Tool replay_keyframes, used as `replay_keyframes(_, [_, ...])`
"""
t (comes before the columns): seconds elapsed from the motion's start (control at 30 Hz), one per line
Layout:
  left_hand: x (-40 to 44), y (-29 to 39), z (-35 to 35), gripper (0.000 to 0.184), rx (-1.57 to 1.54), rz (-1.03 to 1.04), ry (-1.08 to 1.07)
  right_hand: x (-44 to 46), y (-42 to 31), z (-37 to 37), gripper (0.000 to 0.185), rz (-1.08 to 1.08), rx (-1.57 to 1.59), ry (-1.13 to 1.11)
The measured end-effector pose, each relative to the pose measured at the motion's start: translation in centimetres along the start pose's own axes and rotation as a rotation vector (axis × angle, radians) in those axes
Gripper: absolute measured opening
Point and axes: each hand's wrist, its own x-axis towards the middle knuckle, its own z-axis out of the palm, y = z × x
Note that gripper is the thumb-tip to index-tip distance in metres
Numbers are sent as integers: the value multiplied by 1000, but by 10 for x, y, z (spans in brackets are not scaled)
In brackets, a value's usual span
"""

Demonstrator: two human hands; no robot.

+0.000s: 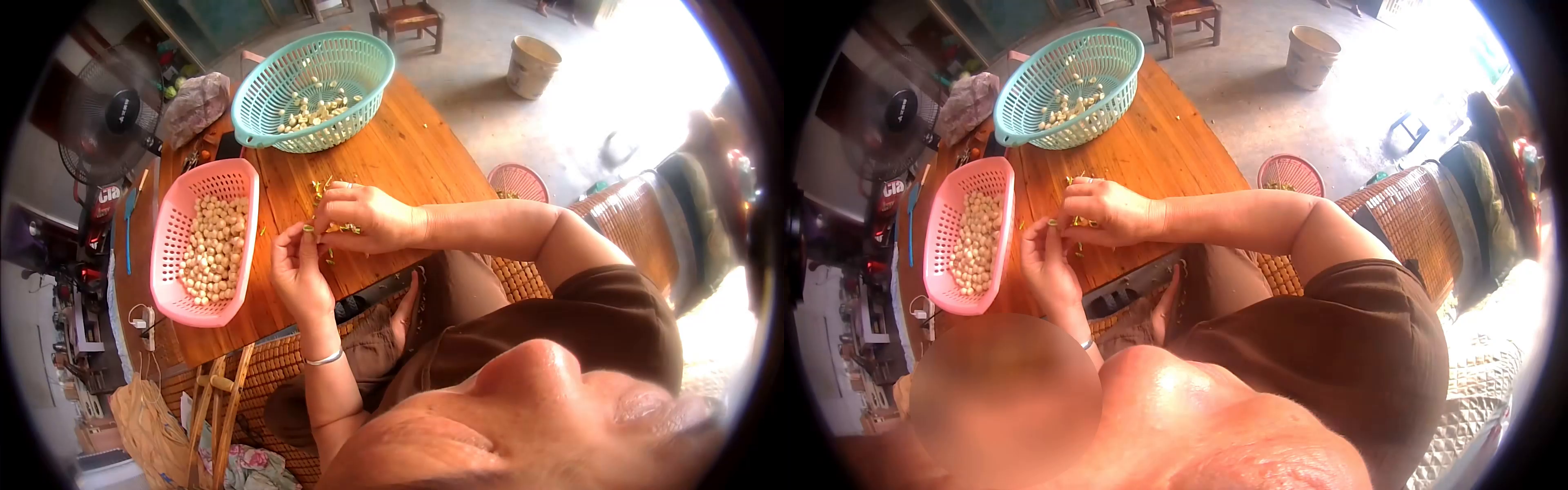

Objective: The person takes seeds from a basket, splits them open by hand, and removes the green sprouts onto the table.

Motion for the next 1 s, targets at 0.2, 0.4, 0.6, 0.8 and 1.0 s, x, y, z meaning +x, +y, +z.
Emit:
replay_keyframes(0.2, [-2, -3, 4, 14, 175, 86, -42, 0, 0, -7, 14, 126, -10, -19])
replay_keyframes(0.4, [-5, 1, 2, 15, 194, 19, -54, 3, 0, -7, 15, 305, 204, -74])
replay_keyframes(0.6, [-2, 2, 0, 15, 126, 3, -96, 4, 1, -13, 11, 359, 246, -198])
replay_keyframes(0.8, [1, 2, -3, 18, 6, -58, -115, 4, 1, -8, 11, 337, 251, -147])
replay_keyframes(1.0, [2, 2, -4, 17, 6, -66, -90, 7, -2, -9, 12, 240, 23, -118])
